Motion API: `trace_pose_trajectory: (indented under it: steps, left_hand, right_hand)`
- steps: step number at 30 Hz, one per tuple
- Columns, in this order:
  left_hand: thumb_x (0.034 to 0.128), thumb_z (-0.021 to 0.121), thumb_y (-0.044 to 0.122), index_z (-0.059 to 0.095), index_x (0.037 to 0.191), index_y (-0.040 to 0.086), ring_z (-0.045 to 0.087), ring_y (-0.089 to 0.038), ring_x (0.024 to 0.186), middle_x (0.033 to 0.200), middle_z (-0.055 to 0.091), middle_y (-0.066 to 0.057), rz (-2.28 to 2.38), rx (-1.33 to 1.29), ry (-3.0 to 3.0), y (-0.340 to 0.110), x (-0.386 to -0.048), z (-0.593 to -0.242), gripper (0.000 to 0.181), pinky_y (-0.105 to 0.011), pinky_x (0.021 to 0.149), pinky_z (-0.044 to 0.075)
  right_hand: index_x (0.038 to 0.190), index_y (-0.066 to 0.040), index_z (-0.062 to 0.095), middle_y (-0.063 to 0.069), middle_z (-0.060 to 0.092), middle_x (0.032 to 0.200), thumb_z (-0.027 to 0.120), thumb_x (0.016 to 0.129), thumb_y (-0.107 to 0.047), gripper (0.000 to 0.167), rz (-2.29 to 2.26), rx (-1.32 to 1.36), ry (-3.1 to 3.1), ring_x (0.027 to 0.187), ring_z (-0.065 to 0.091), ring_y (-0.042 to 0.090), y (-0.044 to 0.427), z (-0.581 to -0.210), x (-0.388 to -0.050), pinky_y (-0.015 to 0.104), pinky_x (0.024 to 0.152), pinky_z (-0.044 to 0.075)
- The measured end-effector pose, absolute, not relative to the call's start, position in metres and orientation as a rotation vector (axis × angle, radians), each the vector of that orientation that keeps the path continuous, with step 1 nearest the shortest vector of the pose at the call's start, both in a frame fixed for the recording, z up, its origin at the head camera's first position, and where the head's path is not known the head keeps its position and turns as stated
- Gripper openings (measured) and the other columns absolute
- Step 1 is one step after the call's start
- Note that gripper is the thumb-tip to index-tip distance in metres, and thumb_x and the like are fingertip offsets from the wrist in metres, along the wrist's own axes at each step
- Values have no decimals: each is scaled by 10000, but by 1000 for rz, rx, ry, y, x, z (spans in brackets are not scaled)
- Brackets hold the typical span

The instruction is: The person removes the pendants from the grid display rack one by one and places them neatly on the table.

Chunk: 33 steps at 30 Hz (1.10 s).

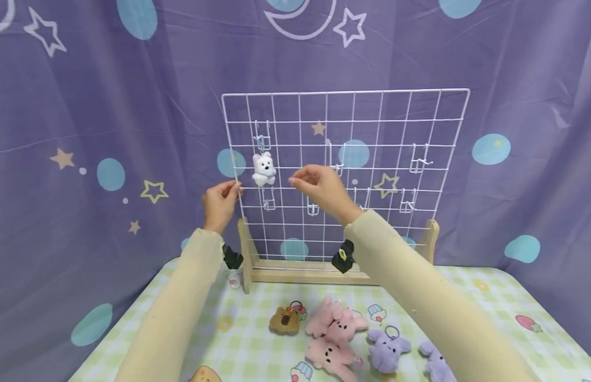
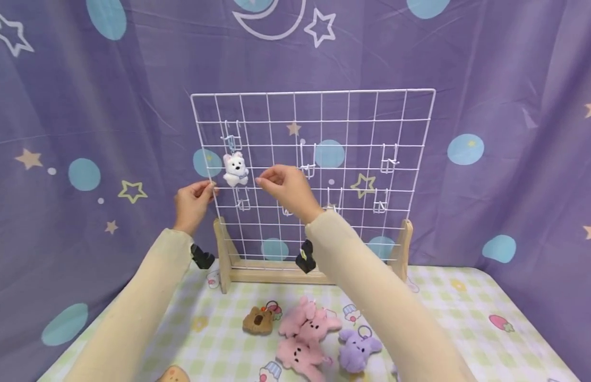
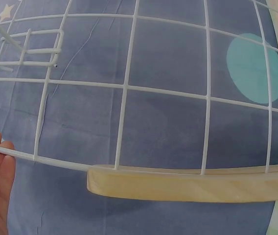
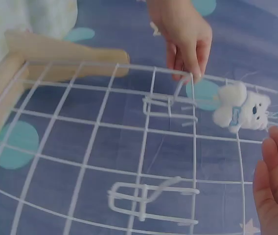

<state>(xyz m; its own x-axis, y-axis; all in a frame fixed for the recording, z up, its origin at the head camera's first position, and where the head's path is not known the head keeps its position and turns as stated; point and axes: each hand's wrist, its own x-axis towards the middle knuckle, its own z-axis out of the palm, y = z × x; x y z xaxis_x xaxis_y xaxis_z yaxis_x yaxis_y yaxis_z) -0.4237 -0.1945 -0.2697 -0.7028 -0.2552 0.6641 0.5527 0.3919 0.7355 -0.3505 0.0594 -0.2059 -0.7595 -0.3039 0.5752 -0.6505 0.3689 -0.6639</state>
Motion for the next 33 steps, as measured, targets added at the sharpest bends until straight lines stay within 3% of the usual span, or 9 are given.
trace_pose_trajectory:
  steps: [9,18,33]
  left_hand:
    - [905,639,132,696,988,-71,603,53,658,884,698,-230,-1386,-265,-1900,-198,-425,-269,227,-105,636,525]
    - [903,641,130,695,984,-77,605,40,648,879,701,-224,-1382,-263,-1925,-195,-423,-269,228,-95,615,515]
    - [904,641,137,702,989,-59,589,65,638,871,706,-209,-1360,-245,-1933,-195,-422,-266,223,-89,615,510]
  right_hand:
    - [1053,-59,680,75,699,1001,643,905,-215,218,1397,759,-2250,883,635,164,26,-175,-372,268,795,529]
    - [978,-7,702,119,718,931,695,863,-167,197,1446,609,-2078,831,671,178,-6,-162,-385,193,705,529]
    - [930,31,698,160,710,886,694,856,-107,157,1527,516,-2016,760,655,190,-26,-164,-399,197,638,522]
